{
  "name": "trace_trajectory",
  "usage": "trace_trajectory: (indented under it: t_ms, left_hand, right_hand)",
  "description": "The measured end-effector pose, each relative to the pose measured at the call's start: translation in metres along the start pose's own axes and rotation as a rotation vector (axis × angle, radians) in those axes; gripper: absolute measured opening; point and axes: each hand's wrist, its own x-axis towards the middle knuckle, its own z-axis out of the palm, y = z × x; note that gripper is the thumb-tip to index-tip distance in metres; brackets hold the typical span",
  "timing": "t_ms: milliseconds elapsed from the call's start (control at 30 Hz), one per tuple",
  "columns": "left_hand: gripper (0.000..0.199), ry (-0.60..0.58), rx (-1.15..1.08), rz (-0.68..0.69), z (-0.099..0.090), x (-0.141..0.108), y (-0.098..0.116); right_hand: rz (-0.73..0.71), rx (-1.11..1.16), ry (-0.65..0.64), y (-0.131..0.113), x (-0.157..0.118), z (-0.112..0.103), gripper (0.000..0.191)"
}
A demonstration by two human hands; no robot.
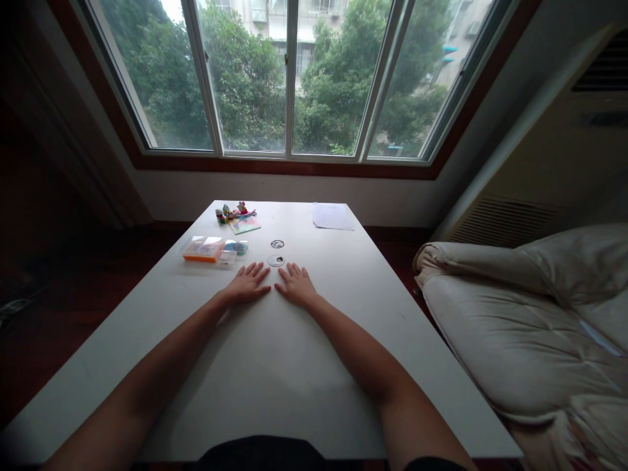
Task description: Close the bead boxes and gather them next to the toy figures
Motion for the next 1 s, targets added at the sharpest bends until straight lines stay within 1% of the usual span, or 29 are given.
trace_trajectory:
  t_ms: [200,400,700,867,1000]
  left_hand:
    - [0.082,0.032,-0.002,-0.020,-0.002,-0.006,0.004]
    - [0.079,0.072,0.011,-0.078,0.000,0.000,0.008]
    - [0.080,0.075,0.017,-0.084,0.000,0.002,0.010]
    - [0.082,0.075,0.005,-0.168,0.001,0.006,0.020]
    - [0.084,0.076,0.000,-0.171,0.001,0.007,0.024]
  right_hand:
    - [-0.001,0.014,0.031,-0.001,-0.001,-0.006,0.064]
    - [-0.001,0.019,0.031,-0.002,0.003,-0.006,0.062]
    - [-0.022,0.011,0.047,0.003,0.006,-0.001,0.063]
    - [-0.017,0.012,0.046,0.004,0.010,0.000,0.062]
    - [-0.018,0.016,0.041,0.004,0.012,0.000,0.062]
